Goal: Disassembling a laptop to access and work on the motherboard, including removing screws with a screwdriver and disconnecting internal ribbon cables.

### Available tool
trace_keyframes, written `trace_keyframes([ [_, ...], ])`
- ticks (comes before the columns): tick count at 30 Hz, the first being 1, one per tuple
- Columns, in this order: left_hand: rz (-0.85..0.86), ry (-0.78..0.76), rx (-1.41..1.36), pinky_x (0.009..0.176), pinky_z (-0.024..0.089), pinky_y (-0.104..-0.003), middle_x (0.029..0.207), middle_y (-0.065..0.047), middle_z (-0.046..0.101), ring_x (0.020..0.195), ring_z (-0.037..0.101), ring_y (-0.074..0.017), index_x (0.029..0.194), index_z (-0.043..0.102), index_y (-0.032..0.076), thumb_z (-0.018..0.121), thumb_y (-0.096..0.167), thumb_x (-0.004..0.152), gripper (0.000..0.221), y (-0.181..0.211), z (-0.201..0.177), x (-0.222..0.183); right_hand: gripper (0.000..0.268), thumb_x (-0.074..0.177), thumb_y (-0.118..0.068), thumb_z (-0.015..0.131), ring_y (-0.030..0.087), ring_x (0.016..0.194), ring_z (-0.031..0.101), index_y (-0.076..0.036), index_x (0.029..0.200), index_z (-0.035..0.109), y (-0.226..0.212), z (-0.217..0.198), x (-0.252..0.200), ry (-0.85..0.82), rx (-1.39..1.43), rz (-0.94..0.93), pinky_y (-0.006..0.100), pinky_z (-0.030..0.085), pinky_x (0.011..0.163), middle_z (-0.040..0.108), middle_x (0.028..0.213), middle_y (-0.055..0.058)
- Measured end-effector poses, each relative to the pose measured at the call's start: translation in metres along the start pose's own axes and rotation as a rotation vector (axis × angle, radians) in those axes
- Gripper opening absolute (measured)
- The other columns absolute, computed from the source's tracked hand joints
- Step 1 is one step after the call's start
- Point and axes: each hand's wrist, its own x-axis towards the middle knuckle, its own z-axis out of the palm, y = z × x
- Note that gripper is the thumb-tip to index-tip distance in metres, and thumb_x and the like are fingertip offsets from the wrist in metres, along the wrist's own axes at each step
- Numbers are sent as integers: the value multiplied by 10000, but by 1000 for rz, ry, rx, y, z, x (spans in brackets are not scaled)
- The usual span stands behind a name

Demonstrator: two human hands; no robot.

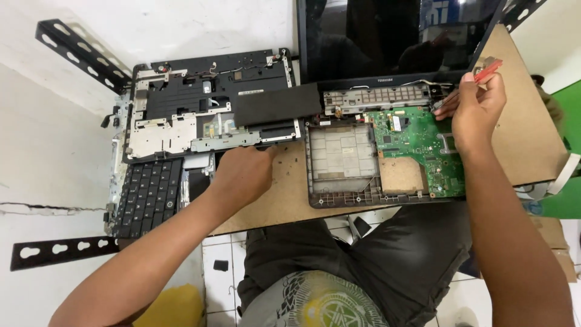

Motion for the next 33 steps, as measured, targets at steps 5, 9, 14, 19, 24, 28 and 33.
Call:
trace_keyframes([
  [5,16,13,63,346,139,-302,386,33,321,346,227,-132,795,597,86,444,2,822,177,-10,7,-6,156,1137,-173,414,206,486,528,-73,1028,365,-7,2,-2,-8,-19,14,282,498,458,475,639,106],
  [9,-29,76,80,333,284,-334,403,-18,503,356,482,-237,977,664,159,482,165,870,211,-18,5,-11,148,1143,-139,412,212,485,526,-80,1019,358,-7,2,-2,-20,-4,20,281,479,449,473,626,113],
  [14,-142,-34,69,353,315,-358,432,-27,482,382,465,-266,804,576,133,443,122,864,146,-19,-3,-22,134,1141,-139,417,221,495,534,-88,1036,351,-4,1,-2,-34,13,22,288,468,448,465,635,117],
  [19,-195,-38,122,339,342,-346,429,-23,527,380,496,-237,1136,642,166,472,136,838,345,-23,-4,-24,149,1155,-146,412,227,503,535,-86,1040,339,-6,1,-3,-52,9,-4,283,454,458,468,630,128],
  [24,-113,39,177,332,263,-343,402,-5,457,339,418,-229,977,641,140,460,118,852,221,-25,10,-23,154,1164,-126,407,218,497,526,-86,1032,338,-6,0,-3,-60,-7,-12,277,439,450,466,627,127],
  [28,-69,54,173,326,217,-311,396,21,425,332,372,-172,892,649,127,463,130,891,186,-25,10,-20,155,1165,-140,407,224,500,538,-84,1037,339,-6,0,-2,-64,-14,-36,275,448,456,485,637,141],
  [33,-49,40,141,335,217,-300,388,34,408,336,339,-160,854,626,145,474,120,874,155,-17,6,-15,166,1150,-128,419,210,481,532,-84,1011,340,-4,1,-1,-45,14,-4,258,429,432,475,599,129],
])
